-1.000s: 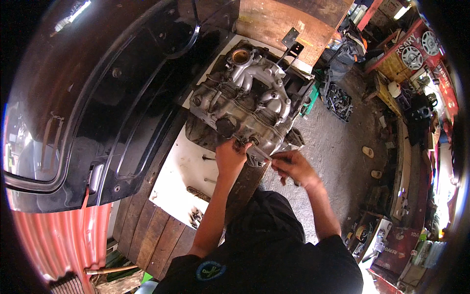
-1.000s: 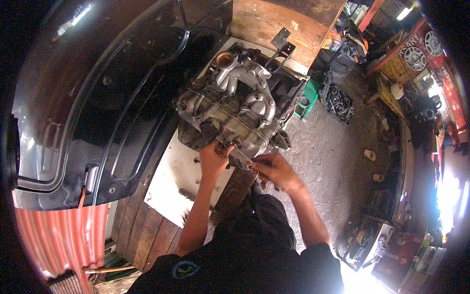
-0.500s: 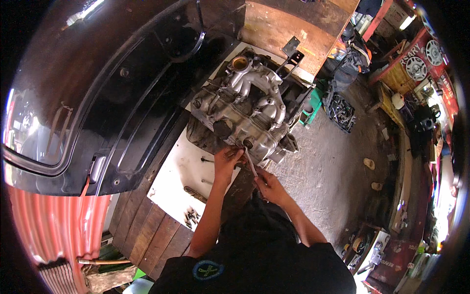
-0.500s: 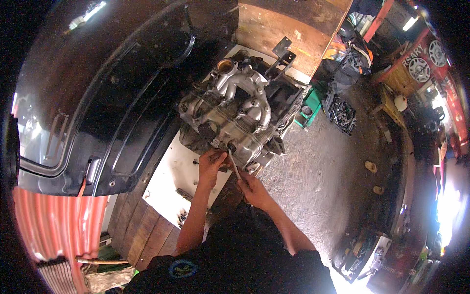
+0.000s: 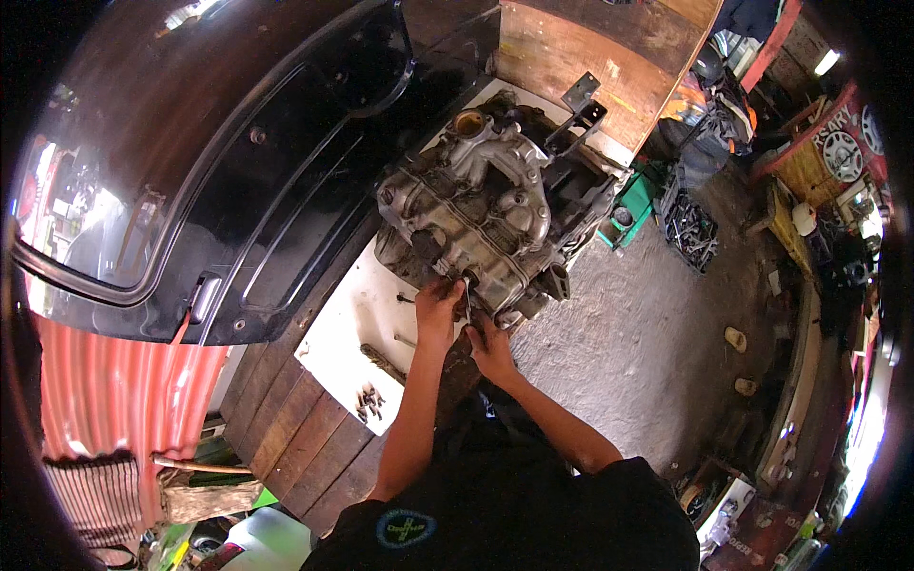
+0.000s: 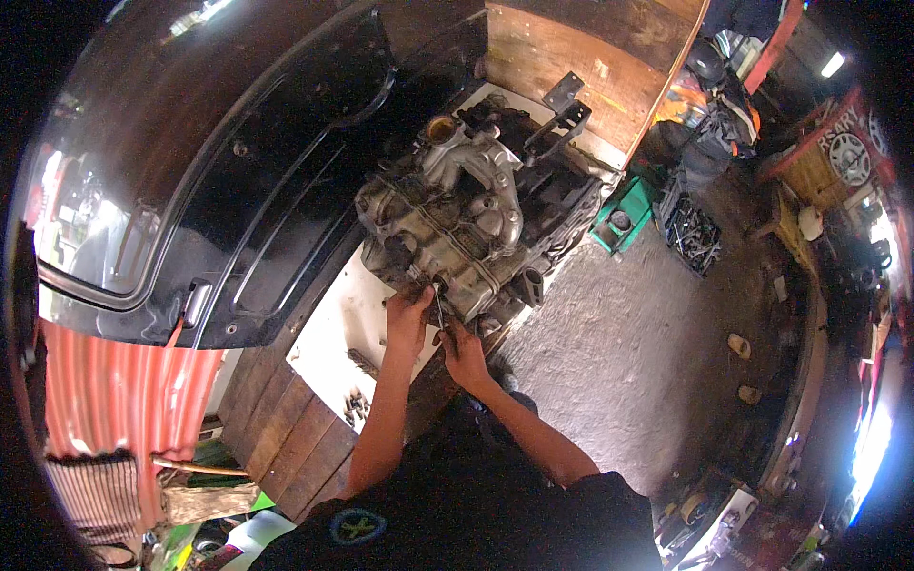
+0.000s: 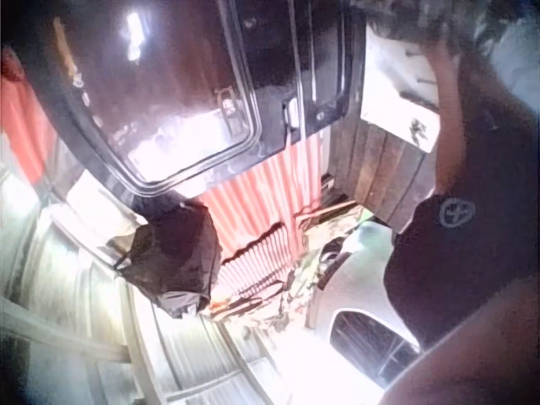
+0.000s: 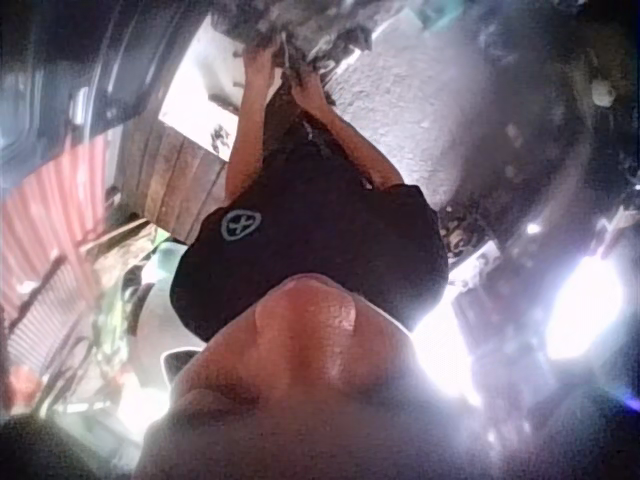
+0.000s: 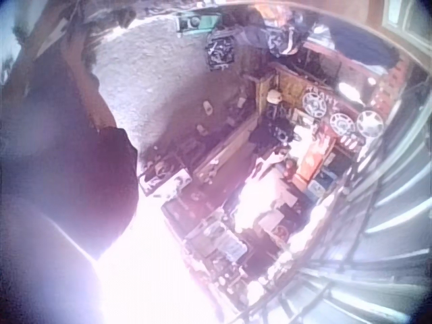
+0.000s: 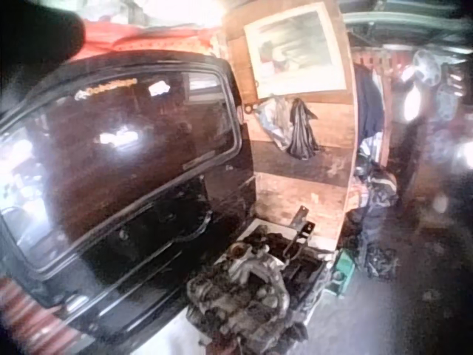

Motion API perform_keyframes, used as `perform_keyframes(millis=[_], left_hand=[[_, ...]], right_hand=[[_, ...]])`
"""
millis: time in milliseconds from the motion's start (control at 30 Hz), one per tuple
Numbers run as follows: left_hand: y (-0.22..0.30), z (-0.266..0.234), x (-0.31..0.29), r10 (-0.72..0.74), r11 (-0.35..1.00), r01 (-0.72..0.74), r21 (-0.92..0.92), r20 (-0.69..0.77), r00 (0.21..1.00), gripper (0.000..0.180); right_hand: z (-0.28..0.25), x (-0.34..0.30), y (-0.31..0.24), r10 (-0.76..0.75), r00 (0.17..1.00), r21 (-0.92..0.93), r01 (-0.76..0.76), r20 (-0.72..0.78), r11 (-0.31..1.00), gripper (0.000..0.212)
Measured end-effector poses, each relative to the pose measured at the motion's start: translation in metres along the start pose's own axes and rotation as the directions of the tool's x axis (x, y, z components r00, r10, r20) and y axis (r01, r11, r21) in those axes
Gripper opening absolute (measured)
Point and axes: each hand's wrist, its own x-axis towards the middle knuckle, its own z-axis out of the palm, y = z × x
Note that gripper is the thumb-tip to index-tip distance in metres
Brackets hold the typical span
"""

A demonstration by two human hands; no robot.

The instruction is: The person works on a disassembled engine block placed on a wooden workbench. They repeatedly insert and tighten bolts into the cylinder head using a wrench, then remove them and place them on a white sheet. The person also uses a wire brush to clean the bolt holes and surrounding surfaces.

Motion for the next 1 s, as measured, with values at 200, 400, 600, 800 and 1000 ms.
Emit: perform_keyframes(millis=[200, 400, 600, 800, 1000], left_hand=[[0.027, 0.006, 0.005, -0.181, 0.982, 0.179, 0.053, 0.041, 0.983, 0.021], [0.027, 0.002, 0.018, -0.152, 0.982, 0.136, 0.128, 0.125, 0.98, 0.024], [0.028, 0.012, 0.021, -0.129, 0.946, 0.102, 0.306, 0.072, 0.989, 0.02], [0.02, 0.006, 0.026, 0.132, 0.738, -0.194, 0.647, 0.143, 0.981, 0.02], [0.007, -0.012, 0.04, -0.048, 0.867, -0.093, 0.489, 0.268, 0.962, 0.018]], right_hand=[[0.011, 0.003, -0.007, -0.16, 0.984, 0.046, 0.164, -0.083, 0.985, 0.014], [0.021, 0.012, 0.008, -0.127, 0.989, 0.017, 0.128, -0.072, 0.992, 0.011], [0.026, 0.012, 0.016, -0.033, 0.984, -0.016, 0.031, -0.176, 0.999, 0.012], [-0.007, -0.003, -0.009, 0.079, 0.973, -0.244, -0.132, -0.216, 0.961, 0.023], [-0.071, -0.005, -0.126, -0.079, 0.997, -0.835, 0.027, -0.019, 0.549, 0.028]])
